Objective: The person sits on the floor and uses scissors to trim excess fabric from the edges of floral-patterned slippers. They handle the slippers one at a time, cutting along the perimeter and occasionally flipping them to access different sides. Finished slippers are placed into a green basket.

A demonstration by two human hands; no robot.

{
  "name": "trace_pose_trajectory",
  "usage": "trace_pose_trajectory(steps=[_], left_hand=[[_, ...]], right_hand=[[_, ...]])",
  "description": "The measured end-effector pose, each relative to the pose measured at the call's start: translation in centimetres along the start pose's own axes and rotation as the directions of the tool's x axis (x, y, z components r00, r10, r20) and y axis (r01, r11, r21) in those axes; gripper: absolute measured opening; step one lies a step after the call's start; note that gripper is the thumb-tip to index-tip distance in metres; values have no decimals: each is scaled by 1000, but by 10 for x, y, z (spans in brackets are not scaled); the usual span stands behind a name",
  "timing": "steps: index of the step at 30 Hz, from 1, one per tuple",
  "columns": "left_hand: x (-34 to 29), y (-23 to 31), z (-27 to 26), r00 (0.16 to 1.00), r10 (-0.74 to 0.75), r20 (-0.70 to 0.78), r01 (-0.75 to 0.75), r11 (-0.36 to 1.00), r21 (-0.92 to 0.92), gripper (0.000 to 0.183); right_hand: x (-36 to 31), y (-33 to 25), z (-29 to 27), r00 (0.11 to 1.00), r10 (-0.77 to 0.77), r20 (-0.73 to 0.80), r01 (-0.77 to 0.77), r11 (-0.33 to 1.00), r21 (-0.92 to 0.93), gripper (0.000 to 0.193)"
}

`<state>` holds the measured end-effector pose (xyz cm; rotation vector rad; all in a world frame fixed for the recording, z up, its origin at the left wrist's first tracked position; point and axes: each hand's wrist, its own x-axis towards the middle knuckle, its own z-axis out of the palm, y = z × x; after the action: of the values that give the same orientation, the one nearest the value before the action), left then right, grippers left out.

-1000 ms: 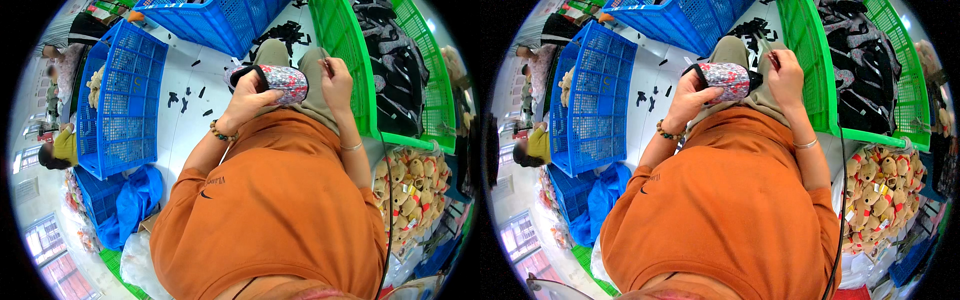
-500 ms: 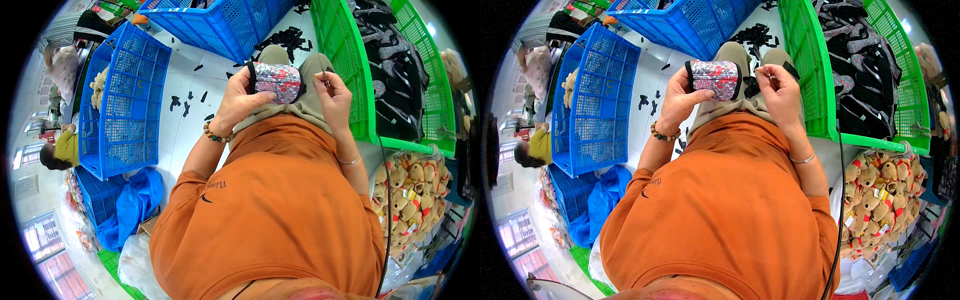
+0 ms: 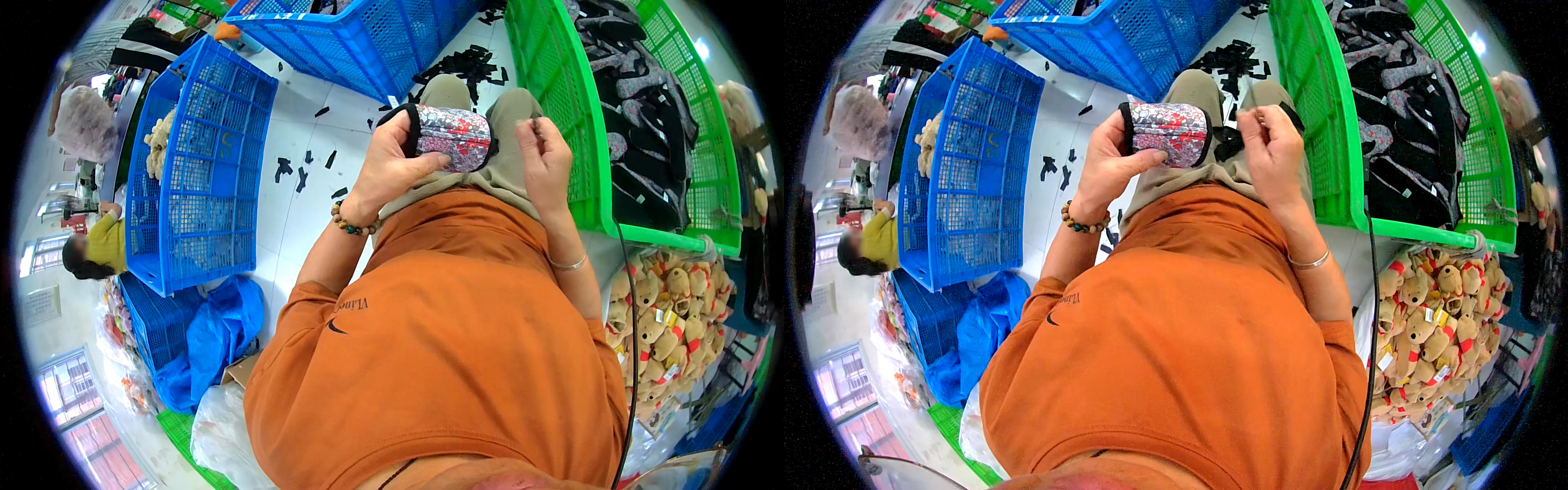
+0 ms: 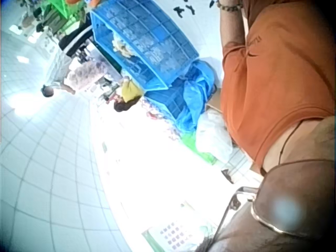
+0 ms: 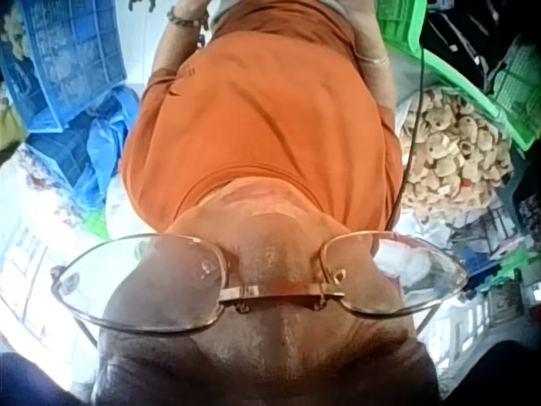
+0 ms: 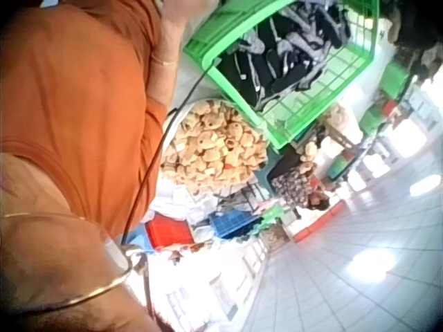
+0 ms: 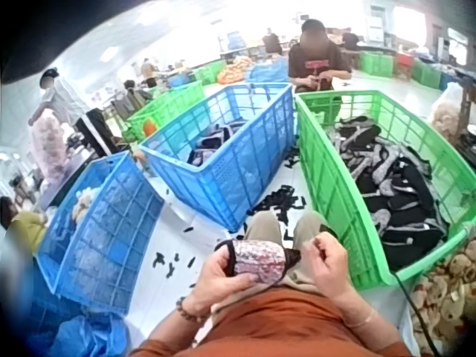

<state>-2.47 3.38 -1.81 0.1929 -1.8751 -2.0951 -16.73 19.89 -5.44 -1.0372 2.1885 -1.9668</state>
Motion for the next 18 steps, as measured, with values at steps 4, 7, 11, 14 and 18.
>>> trace_pose_trajectory(steps=[4, 7, 11, 14, 18], left_hand=[[0, 5, -1, 999, -48, 9, 48, 999, 7, 43], [-1, 8, 1, 993, -99, 60, 95, 993, 76, 39], [8, 14, -11, 972, -189, 143, 136, 939, 317, 34], [12, 17, -10, 984, -141, 110, 111, 964, 242, 35], [13, 23, -2, 990, -107, 87, 105, 994, 32, 48]], right_hand=[[-3, 5, -5, 993, 44, 111, -50, 997, 57, 21], [-3, 6, 2, 989, -54, 137, 24, 977, 212, 15], [-3, 0, 4, 987, -65, 149, 31, 974, 223, 13], [-6, -4, 8, 991, -31, 132, -5, 964, 265, 16], [-9, -7, 8, 984, 57, 171, -111, 938, 330, 26]])
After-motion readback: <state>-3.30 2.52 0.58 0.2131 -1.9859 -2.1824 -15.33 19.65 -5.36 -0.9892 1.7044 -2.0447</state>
